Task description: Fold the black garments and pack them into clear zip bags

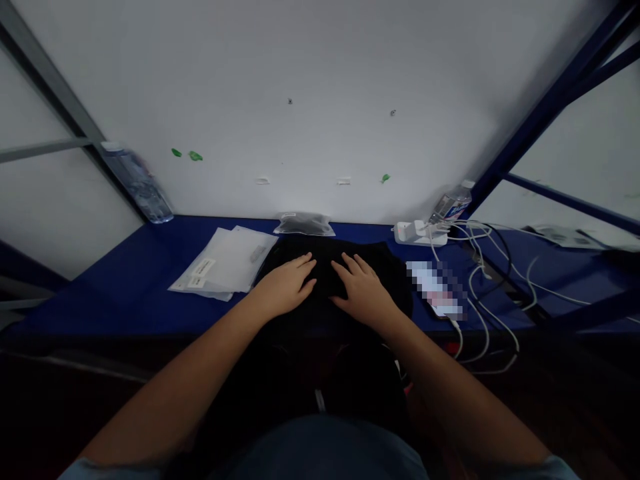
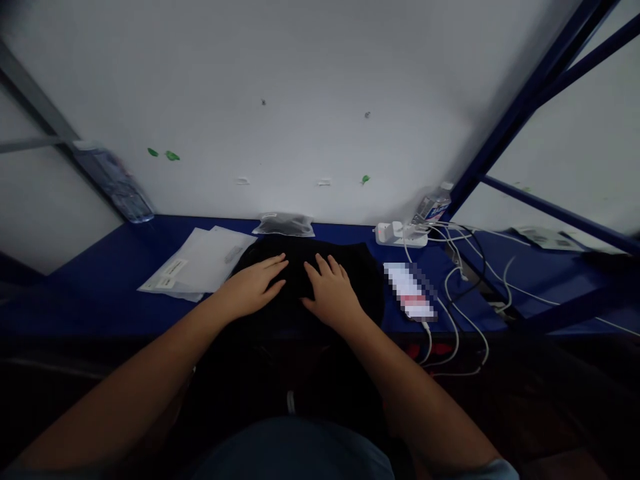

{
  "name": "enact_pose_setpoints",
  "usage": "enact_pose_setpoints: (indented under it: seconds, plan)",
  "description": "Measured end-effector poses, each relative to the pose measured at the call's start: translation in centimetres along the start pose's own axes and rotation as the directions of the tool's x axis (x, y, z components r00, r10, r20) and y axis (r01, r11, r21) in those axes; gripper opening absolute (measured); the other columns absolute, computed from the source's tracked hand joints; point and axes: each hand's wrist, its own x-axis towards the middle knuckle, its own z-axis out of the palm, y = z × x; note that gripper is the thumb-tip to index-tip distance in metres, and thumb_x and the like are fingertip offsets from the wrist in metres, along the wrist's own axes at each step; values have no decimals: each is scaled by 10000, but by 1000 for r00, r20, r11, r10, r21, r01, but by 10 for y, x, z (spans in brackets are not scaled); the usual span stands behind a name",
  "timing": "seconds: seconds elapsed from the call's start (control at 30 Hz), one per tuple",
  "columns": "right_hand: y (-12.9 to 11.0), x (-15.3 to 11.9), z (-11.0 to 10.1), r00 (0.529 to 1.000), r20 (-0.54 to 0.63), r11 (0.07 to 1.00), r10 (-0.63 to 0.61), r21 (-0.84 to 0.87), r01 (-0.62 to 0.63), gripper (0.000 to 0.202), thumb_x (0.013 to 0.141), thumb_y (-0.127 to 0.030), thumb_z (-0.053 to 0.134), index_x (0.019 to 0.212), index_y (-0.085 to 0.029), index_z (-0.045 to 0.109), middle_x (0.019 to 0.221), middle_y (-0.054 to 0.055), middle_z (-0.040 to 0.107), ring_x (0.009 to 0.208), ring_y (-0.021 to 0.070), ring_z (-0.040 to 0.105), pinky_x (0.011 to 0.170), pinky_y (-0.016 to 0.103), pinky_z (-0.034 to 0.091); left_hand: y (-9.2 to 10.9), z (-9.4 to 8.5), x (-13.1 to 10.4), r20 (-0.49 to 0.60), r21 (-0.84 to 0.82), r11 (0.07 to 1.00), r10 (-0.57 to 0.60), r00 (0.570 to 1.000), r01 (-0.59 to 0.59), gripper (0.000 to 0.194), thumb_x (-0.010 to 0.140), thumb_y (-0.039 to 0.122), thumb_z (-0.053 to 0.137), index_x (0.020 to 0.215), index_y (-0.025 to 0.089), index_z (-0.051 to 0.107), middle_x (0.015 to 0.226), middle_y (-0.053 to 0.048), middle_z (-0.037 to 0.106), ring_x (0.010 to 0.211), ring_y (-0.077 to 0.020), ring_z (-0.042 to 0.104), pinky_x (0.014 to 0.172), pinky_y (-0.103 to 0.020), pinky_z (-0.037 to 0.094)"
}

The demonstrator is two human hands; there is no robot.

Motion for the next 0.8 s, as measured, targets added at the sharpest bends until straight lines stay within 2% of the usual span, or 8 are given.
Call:
enact_pose_setpoints:
  seconds: [0.13, 0.3, 0.43, 0.5, 0.6, 0.7, 0.8]
  plan:
    - [3, -1, 6, 1000, -11, 994, -17, 112, 18, 695, 837, -303, 726, 1471, -122, 508, 1575, 224, 404, 1507, 356, 303, 1210, 535, 309, -5, 3, 1, 36, 7, 1000, -20, 999, 19, 547, 966, 239, 420, 1481, 63, 465, 1601, -170, 388, 1466, -267, 409, 1193, -418, 384]
    - [0, -1, 4, 996, -86, 974, 15, 226, 5, 676, 822, -276, 737, 1451, -135, 533, 1572, 205, 411, 1473, 361, 364, 1198, 538, 345, -10, 5, 2, 13, -43, 998, -36, 999, 36, 542, 955, 200, 405, 1479, 75, 454, 1593, -172, 400, 1455, -263, 426, 1190, -427, 394]
    - [13, -3, 1, 997, -62, 960, 47, 280, -28, 693, 802, -151, 676, 1474, -160, 508, 1579, 180, 408, 1450, 324, 409, 1179, 509, 386, -14, 11, 4, 9, -15, 1000, -7, 1000, 7, 699, 832, 49, 458, 1524, 93, 373, 1634, -167, 319, 1486, -263, 372, 1195, -395, 386]
    - [18, -3, 1, 999, -13, 955, 42, 295, -36, 736, 775, -125, 669, 1488, -172, 496, 1598, 175, 379, 1426, 323, 445, 1156, 495, 420, -17, 14, 9, -8, 28, 1000, 0, 1000, 0, 739, 795, 22, 487, 1523, 69, 364, 1594, -196, 376, 1473, -291, 388, 1190, -413, 388]
    - [22, -1, 2, 1000, 14, 959, 23, 281, -27, 720, 756, -58, 609, 1459, -201, 541, 1590, 138, 406, 1394, 304, 490, 1153, 477, 430, -20, 15, 22, -22, 65, 998, 1, 1000, 0, 663, 809, 11, 466, 1469, 73, 451, 1429, -186, 562, 1330, -286, 552, 1121, -421, 454]
    - [24, 0, 3, 999, -42, 962, 4, 271, 8, 673, 763, -8, 530, 1409, -185, 595, 1536, 125, 486, 1387, 276, 502, 1174, 462, 415, -17, 10, 36, -63, 80, 996, 34, 997, -29, 589, 840, -1, 398, 1402, 102, 541, 1312, -157, 645, 1206, -259, 635, 1049, -410, 503]
    - [28, -3, 4, 990, -144, 969, 14, 245, 22, 673, 754, 9, 502, 1398, -159, 603, 1528, 137, 495, 1404, 276, 480, 1187, 478, 398, -12, 3, 47, -151, 77, 988, 146, 978, -136, 593, 849, -8, 379, 1405, 112, 545, 1385, -153, 615, 1273, -254, 594, 1094, -417, 470]
